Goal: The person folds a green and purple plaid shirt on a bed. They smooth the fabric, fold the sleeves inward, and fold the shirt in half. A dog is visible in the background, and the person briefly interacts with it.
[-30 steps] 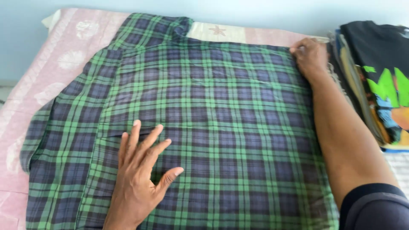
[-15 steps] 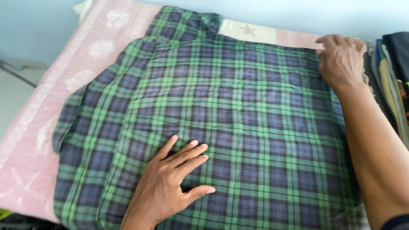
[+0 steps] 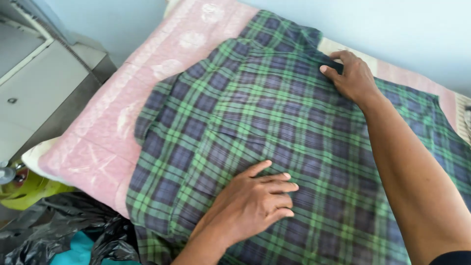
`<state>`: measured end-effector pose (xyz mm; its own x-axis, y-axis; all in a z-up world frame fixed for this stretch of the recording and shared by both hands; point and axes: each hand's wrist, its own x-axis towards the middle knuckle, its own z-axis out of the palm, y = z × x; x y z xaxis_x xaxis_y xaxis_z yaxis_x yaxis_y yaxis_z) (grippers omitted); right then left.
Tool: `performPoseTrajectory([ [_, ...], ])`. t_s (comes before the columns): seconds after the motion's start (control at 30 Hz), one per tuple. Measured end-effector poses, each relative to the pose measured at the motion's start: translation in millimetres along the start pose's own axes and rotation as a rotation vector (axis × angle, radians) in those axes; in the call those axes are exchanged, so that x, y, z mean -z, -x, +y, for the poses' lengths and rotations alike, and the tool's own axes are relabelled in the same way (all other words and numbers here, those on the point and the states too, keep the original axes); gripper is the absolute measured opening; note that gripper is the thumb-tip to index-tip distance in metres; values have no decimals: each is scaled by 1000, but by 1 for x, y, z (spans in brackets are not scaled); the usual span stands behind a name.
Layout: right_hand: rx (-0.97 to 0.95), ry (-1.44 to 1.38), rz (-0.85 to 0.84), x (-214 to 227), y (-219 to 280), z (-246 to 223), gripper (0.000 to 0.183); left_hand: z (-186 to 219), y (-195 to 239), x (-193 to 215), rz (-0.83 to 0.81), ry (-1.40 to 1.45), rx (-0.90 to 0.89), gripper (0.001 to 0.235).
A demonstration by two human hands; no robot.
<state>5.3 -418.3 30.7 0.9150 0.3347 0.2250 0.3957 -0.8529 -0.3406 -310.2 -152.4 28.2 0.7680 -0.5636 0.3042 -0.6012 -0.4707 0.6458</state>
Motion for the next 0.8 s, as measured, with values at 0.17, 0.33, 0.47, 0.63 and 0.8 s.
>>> performPoseTrajectory([
  [0.17,-177,146,78,-15,-37,-12,31,-3,7,-3,40,-7,-68,21],
  [0.33,405,265,231,-11,-55,-68,44,-16,8,-23,84,-13,-136,28],
  [0.47,720,214,129,-44,-94,-131,44,-31,11,-49,152,33,-170,38],
  [0.63,916,53,-125,-71,-135,-176,28,-45,12,-93,230,-15,-180,33],
  [0.8,604,148,10,-85,-130,-191,19,-57,4,-143,342,49,-226,32],
])
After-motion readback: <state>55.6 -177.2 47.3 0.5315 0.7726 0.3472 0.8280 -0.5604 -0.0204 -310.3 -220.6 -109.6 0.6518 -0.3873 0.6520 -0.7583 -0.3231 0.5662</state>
